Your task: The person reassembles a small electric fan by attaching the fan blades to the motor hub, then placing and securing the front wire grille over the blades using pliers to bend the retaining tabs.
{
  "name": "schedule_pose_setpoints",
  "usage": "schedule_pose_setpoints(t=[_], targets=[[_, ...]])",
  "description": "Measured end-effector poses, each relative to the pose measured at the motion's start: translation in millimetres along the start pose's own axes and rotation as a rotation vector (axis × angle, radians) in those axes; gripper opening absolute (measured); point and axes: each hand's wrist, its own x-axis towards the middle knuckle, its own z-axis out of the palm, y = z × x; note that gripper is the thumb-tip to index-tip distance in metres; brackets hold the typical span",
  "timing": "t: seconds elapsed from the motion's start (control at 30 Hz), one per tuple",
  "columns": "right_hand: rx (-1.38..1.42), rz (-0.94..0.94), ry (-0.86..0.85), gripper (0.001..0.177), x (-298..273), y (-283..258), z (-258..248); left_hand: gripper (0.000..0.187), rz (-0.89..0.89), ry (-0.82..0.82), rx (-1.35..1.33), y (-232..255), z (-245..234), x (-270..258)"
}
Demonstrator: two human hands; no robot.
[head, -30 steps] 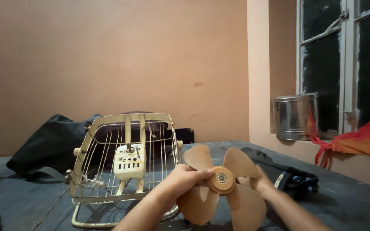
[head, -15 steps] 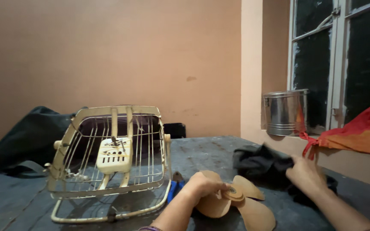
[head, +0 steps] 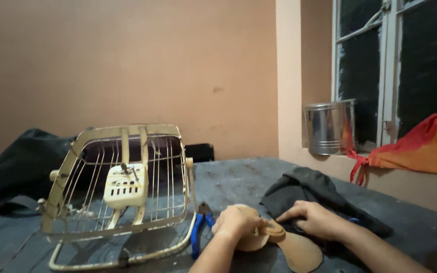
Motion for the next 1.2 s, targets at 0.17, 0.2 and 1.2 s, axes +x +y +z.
schedule_pose_setpoints(t=[0.17, 0.2, 1.2], targets=[[-0.257, 0.197, 0.049, 0.041, -4.0, 20.0, -16.5, 0.090, -0.099, 0.091, -0.145, -2.7, 0.1, -6.2], [-0.236, 0.216, 0.119, 0.041, -3.9, 24.2, -19.5, 0.092, -0.102, 0.098, -0.158, -2.8, 0.6, -6.0], [-0.238, 0.079, 0.539, 0.042, 3.3, -12.2, -60.0, 0.100, 0.225, 0.310, -0.040, -10.2, 11.0, -26.2]])
